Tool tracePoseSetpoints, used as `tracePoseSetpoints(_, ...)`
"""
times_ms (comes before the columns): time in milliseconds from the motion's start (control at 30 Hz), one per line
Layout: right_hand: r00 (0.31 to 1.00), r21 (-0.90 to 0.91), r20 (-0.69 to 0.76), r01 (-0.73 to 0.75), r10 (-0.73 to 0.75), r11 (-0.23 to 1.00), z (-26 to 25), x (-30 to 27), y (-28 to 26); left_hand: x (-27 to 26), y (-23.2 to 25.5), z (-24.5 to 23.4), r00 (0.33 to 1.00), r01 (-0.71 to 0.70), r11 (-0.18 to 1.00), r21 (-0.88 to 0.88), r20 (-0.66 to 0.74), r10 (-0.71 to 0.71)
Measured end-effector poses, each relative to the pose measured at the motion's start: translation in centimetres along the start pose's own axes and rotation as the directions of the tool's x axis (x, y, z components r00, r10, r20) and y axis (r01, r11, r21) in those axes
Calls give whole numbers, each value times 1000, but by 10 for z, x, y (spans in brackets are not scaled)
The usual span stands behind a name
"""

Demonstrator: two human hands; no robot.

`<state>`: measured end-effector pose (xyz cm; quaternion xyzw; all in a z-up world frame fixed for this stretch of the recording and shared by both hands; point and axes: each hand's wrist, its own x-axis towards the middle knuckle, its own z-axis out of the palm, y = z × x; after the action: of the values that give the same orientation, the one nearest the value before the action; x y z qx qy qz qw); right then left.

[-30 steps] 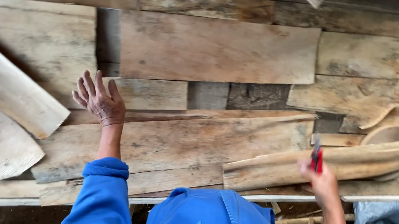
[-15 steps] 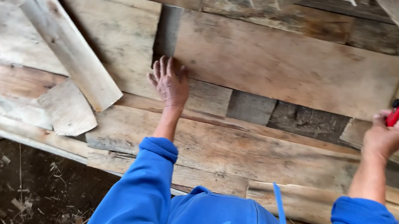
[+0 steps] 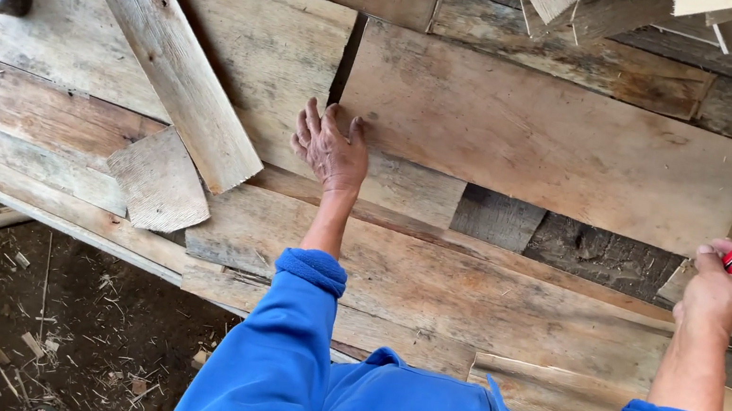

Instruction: The person uses a red utility knife to scrape and remove loose material from the surface of several wooden planks on a workbench. They repeatedly scrape along the grain, lift and reposition planks, and clear away debris while working across multiple pieces.

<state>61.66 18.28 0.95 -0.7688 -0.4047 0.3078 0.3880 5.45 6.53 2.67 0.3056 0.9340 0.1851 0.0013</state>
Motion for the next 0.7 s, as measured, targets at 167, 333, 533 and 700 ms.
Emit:
tracePoseSetpoints(167,1000,-108,-18,-12,10,994,8,-20,-23,12,-16,6,995,-97,993,-60,-8,97)
tracePoseSetpoints(333,999,-38,30,46,-44,998,8,-15,-7,17,-24,3,988,-153,985,-83,-48,149)
tracePoseSetpoints(533,996,-69,29,90,-89,993,13,-14,1,42,-42,-6,967,-256,966,-45,-5,256)
tracePoseSetpoints(700,993,0,15,119,-119,993,17,-2,29,66,-61,-22,890,-440,898,3,135,436)
